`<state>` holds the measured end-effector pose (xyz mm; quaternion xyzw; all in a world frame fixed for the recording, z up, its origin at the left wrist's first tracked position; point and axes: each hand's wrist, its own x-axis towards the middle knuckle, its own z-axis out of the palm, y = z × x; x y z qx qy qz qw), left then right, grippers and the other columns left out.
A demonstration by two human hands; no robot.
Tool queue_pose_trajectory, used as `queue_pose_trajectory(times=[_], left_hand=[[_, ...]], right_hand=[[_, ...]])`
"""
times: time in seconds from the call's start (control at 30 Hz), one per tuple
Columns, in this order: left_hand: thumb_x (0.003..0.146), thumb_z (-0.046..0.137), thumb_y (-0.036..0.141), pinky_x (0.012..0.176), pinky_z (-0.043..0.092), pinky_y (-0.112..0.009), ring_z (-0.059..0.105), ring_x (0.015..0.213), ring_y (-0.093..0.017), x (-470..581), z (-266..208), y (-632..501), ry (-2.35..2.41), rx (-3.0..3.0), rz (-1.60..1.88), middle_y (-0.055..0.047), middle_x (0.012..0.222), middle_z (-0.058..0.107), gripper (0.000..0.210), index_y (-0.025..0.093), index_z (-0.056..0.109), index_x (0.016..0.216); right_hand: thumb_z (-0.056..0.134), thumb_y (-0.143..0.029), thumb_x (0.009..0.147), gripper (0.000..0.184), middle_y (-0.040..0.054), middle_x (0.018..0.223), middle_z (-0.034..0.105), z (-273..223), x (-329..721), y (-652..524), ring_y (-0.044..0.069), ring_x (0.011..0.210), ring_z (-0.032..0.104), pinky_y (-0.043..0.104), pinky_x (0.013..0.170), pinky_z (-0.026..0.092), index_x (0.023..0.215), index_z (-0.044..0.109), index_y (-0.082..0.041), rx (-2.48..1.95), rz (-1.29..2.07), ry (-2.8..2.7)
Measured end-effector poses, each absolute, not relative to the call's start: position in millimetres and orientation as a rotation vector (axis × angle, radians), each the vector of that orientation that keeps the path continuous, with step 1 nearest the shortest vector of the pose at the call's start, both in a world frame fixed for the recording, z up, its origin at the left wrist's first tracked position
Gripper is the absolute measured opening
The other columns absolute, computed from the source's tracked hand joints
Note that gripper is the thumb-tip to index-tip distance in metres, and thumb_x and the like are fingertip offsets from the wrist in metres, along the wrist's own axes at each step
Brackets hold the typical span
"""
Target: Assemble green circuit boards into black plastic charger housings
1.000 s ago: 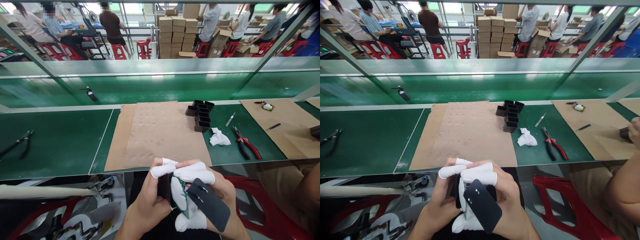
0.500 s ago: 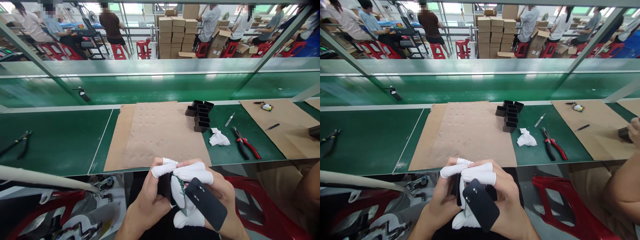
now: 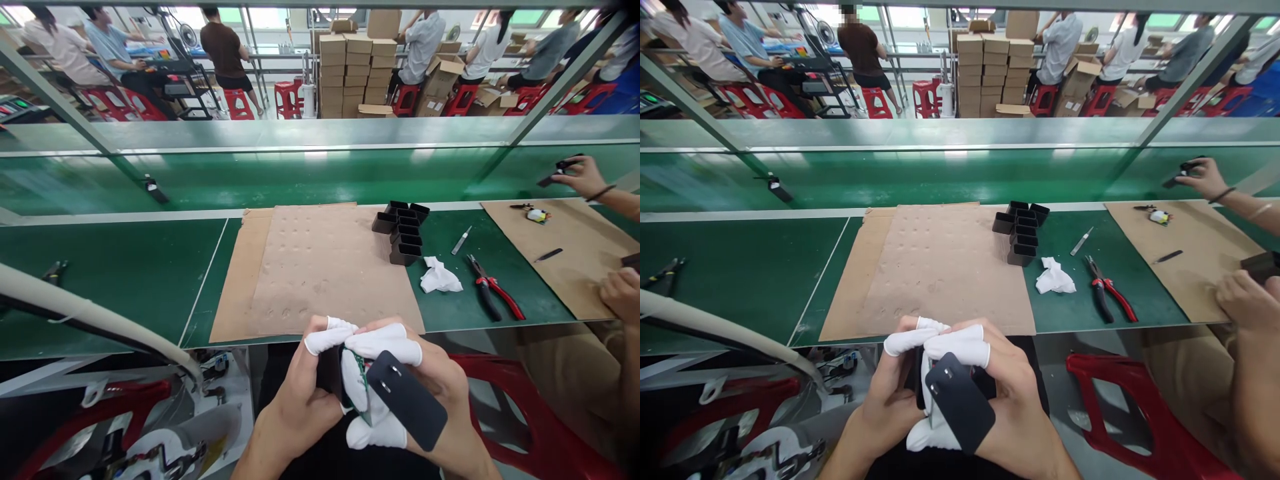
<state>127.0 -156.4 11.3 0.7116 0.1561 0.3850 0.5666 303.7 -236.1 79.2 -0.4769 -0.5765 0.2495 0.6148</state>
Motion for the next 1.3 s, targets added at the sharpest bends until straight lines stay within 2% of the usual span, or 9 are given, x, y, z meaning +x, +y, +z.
queue_pose_trajectory(times=[0.23,0.47,0.53,0.63,0.77,0.87,0.97,1.07,1.3], left_hand=[[0.085,0.082,0.006,0.107,0.059,-0.047,0.065,0.124,-0.031,127,13,-156,0.368,1.681,0.89,-0.012,0.133,0.06,0.073,0.03,0.053,0.147],[0.083,0.084,0.006,0.101,0.061,-0.043,0.067,0.118,-0.029,133,22,-152,0.303,1.759,0.922,-0.012,0.13,0.061,0.077,0.031,0.055,0.149],[0.084,0.083,0.007,0.1,0.061,-0.042,0.067,0.116,-0.028,133,23,-150,0.292,1.77,0.907,-0.012,0.129,0.062,0.075,0.031,0.055,0.149],[0.084,0.086,0.01,0.098,0.06,-0.038,0.068,0.111,-0.025,131,22,-147,0.338,1.756,0.873,-0.011,0.126,0.063,0.071,0.031,0.057,0.146],[0.08,0.089,0.005,0.102,0.059,-0.038,0.069,0.115,-0.025,128,19,-148,0.366,1.728,0.907,-0.01,0.129,0.062,0.078,0.033,0.056,0.145],[0.081,0.085,0.003,0.104,0.06,-0.041,0.069,0.119,-0.027,129,20,-151,0.333,1.72,0.934,-0.011,0.131,0.063,0.077,0.033,0.056,0.146],[0.081,0.084,0.001,0.104,0.061,-0.043,0.069,0.121,-0.028,132,23,-152,0.288,1.728,0.942,-0.012,0.131,0.063,0.079,0.031,0.056,0.148],[0.08,0.081,-0.003,0.105,0.061,-0.041,0.068,0.122,-0.027,132,25,-152,0.255,1.729,0.946,-0.011,0.131,0.062,0.081,0.031,0.056,0.149],[0.077,0.08,-0.006,0.103,0.058,-0.034,0.066,0.118,-0.024,130,22,-151,0.24,1.716,0.933,-0.009,0.129,0.06,0.082,0.028,0.056,0.149]], right_hand=[[0.086,-0.017,0.09,0.037,0.0104,0.11,0.082,75,307,-240,0.03,0.106,0.076,0.041,0.084,0.067,0.125,0.078,-0.028,-1.133,0.519,-1.398],[0.101,-0.037,0.077,0.059,0.0103,0.105,0.083,70,303,-244,0.033,0.095,0.078,0.044,0.075,0.068,0.132,0.078,-0.031,-1.113,0.408,-1.313],[0.097,-0.035,0.08,0.05,0.0099,0.102,0.083,61,310,-250,0.034,0.093,0.079,0.048,0.075,0.069,0.127,0.08,-0.032,-1.12,0.373,-1.303],[0.095,-0.042,0.082,0.029,0.0071,0.092,0.083,46,332,-260,0.034,0.083,0.08,0.05,0.074,0.071,0.108,0.085,-0.036,-1.146,0.39,-1.314],[0.098,-0.054,0.075,0.03,0.0062,0.082,0.081,42,350,-262,0.033,0.075,0.08,0.048,0.071,0.071,0.096,0.087,-0.034,-1.197,0.491,-1.341],[0.098,-0.047,0.077,0.035,0.0071,0.09,0.081,52,334,-257,0.035,0.084,0.08,0.048,0.072,0.07,0.107,0.085,-0.034,-1.198,0.459,-1.3],[0.095,-0.033,0.082,0.047,0.0072,0.099,0.081,64,310,-254,0.034,0.094,0.077,0.049,0.079,0.069,0.127,0.08,-0.034,-1.143,0.415,-1.283],[0.085,-0.018,0.089,0.05,0.0086,0.105,0.081,71,299,-252,0.032,0.1,0.075,0.046,0.08,0.067,0.136,0.077,-0.032,-1.117,0.417,-1.295],[0.097,-0.025,0.081,0.06,0.0111,0.109,0.081,67,306,-249,0.033,0.1,0.076,0.047,0.082,0.068,0.137,0.073,-0.025,-1.098,0.364,-1.396]])
